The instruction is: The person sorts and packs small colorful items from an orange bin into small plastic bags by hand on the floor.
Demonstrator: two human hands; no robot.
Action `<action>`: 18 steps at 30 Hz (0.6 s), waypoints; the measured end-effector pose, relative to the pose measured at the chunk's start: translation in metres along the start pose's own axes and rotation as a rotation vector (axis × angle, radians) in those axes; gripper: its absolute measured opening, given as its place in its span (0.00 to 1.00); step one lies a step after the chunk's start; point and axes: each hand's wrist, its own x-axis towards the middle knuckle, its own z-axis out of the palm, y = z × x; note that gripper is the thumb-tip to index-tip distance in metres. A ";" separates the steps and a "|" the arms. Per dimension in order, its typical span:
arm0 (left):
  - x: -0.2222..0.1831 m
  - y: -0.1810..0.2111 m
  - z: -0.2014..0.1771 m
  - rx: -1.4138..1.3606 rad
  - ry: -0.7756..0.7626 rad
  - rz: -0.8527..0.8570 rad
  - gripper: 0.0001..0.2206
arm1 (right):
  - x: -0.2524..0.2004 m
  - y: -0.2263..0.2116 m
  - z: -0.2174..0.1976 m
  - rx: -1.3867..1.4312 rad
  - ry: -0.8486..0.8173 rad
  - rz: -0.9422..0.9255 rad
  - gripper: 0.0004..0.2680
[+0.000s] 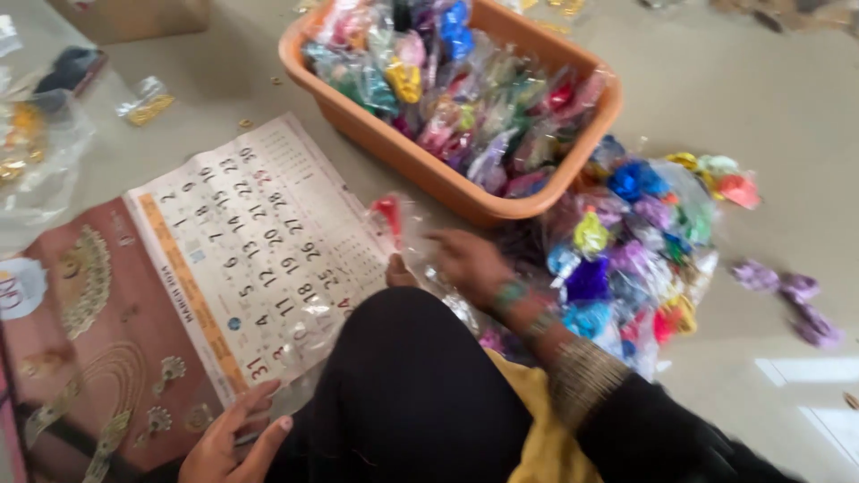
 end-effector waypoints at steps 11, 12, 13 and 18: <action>-0.006 0.122 0.016 -0.099 0.008 -0.104 0.20 | -0.036 0.039 -0.007 -0.263 -0.042 -0.011 0.38; -0.006 0.115 0.020 -0.157 -0.021 -0.068 0.20 | -0.030 0.012 -0.008 -0.403 -0.180 0.216 0.33; -0.007 0.107 0.023 -0.214 -0.051 -0.031 0.21 | -0.025 -0.016 -0.009 -0.540 -0.316 0.445 0.28; -0.009 0.054 0.006 -0.250 0.024 -0.037 0.21 | -0.027 0.042 -0.012 -0.371 -0.194 0.350 0.21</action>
